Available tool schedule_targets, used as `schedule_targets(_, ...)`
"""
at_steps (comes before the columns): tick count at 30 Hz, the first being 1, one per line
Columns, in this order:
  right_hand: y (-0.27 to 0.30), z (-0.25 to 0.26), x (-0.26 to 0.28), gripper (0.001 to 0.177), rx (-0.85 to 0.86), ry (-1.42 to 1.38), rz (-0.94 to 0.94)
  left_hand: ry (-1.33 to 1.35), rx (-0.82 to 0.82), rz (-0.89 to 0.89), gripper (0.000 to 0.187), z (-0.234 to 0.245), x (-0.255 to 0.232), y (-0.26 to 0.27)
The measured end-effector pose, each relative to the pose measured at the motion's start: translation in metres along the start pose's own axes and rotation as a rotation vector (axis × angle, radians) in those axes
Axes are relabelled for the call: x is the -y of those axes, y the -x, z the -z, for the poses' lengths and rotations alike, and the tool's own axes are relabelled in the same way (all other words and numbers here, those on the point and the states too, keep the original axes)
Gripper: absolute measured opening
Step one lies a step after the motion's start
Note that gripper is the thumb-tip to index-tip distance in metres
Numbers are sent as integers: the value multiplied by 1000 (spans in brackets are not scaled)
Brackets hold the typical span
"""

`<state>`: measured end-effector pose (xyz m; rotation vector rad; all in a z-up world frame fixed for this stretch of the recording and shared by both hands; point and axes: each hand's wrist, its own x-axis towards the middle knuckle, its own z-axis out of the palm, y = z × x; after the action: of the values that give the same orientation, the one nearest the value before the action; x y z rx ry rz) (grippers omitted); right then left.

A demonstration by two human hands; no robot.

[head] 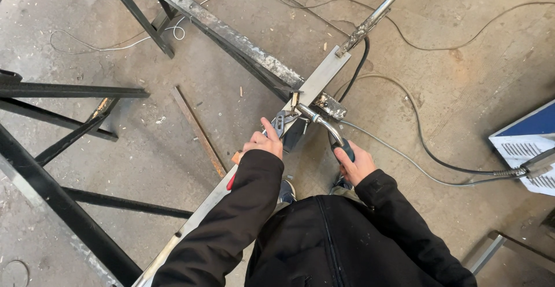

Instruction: Welding metal pieces together and using pliers to adjust them.

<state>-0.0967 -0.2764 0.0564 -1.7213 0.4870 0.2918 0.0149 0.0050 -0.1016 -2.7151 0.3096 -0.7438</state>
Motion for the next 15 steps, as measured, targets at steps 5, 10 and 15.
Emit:
schedule_targets(5,0,0,0,43,3,27,-28,44,-1,-13,70,18,5,-6)
schedule_targets(10,1,-1,0,43,-4,28,-37,14,-1,-2,66,12,2,-3)
schedule_targets(15,4,-2,1,44,-2,60,-54,37,28,-17,80,12,4,-2)
